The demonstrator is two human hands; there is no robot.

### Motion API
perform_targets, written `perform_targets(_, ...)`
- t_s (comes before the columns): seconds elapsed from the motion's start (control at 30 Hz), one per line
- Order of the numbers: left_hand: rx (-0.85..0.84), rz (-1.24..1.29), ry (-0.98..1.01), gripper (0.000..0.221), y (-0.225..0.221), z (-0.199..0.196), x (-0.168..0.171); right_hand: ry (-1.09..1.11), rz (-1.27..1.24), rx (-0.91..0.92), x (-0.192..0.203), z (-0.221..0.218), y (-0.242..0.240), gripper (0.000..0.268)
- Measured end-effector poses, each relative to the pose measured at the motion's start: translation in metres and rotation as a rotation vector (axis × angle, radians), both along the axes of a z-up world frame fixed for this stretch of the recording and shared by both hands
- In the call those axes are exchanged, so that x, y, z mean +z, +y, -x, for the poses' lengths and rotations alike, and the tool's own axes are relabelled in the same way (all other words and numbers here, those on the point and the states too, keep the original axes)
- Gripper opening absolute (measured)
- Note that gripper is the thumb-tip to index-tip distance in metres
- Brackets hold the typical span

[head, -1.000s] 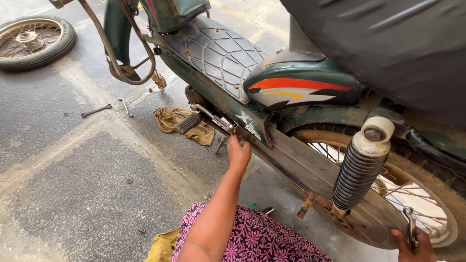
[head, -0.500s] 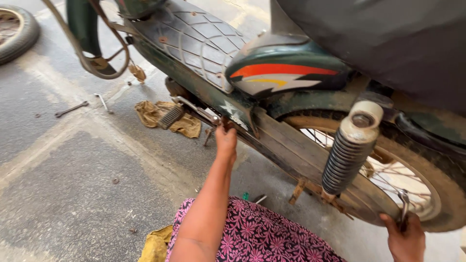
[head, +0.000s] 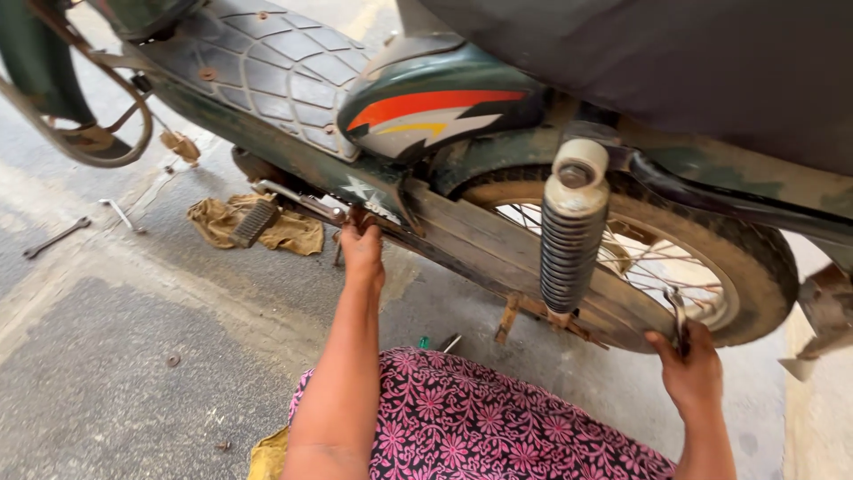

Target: The person sits on the floor beside a motorcycle and works on the rear wheel and chain area. They use wrenches to loosen and turn bolts near the rear axle and chain sprocket, repositioning tools and holding the shock absorber while working by hand.

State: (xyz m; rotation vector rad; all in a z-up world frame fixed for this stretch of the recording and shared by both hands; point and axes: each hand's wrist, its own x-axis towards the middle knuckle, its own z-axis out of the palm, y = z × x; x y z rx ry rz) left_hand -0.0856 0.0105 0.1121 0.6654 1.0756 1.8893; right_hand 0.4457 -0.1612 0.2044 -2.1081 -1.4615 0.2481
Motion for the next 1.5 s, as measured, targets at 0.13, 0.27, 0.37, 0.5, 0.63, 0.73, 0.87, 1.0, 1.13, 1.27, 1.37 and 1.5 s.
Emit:
perform_targets(0.13,-0.04,0.048,-0.015,0.035,-0.004,0.003,0.002,0.02,-0.016,-0.013,0.016,0.014,0.003,0.055)
perform_targets(0.27,-0.046,0.1,-0.05,0.033,-0.006,0.003,0.011,0.093,0.015,-0.049,0.019,0.016,0.004,0.057)
perform_targets(0.37,-0.032,0.122,-0.054,0.036,-0.007,-0.001,0.013,0.058,-0.005,-0.034,0.014,0.014,0.005,0.058)
perform_targets(0.5,-0.023,0.081,-0.203,0.062,-0.018,-0.018,0.041,0.081,-0.014,-0.068,0.013,0.017,0.01,0.058)
perform_targets(0.63,0.231,0.163,-0.256,0.059,-0.041,-0.056,0.056,0.1,-0.059,-0.065,0.005,0.011,0.013,0.061)
perform_targets(0.73,0.038,0.404,-0.387,0.053,-0.063,-0.094,0.033,0.041,-0.115,-0.042,-0.001,0.005,0.014,0.062)
perform_targets(0.87,-0.341,0.603,-0.445,0.052,-0.093,-0.152,0.016,0.111,-0.036,-0.114,0.013,0.011,0.012,0.062)
perform_targets(1.0,-0.621,0.764,-0.291,0.051,-0.109,-0.18,0.058,0.105,-0.054,-0.097,0.015,0.009,0.011,0.062)
perform_targets(1.13,-0.726,0.709,-0.067,0.045,-0.105,-0.185,0.057,0.144,-0.058,-0.08,0.028,0.016,0.01,0.061)
perform_targets(1.27,-0.714,0.669,-0.049,0.039,-0.101,-0.189,0.053,0.165,-0.019,-0.109,0.029,0.012,0.011,0.061)
perform_targets(1.37,-0.705,0.615,0.022,0.028,-0.103,-0.188,0.048,0.131,-0.044,-0.061,0.024,0.009,0.01,0.06)
perform_targets(1.5,-0.692,0.435,0.082,0.023,-0.105,-0.194,0.05,0.145,-0.029,-0.074,0.028,0.006,0.01,0.059)
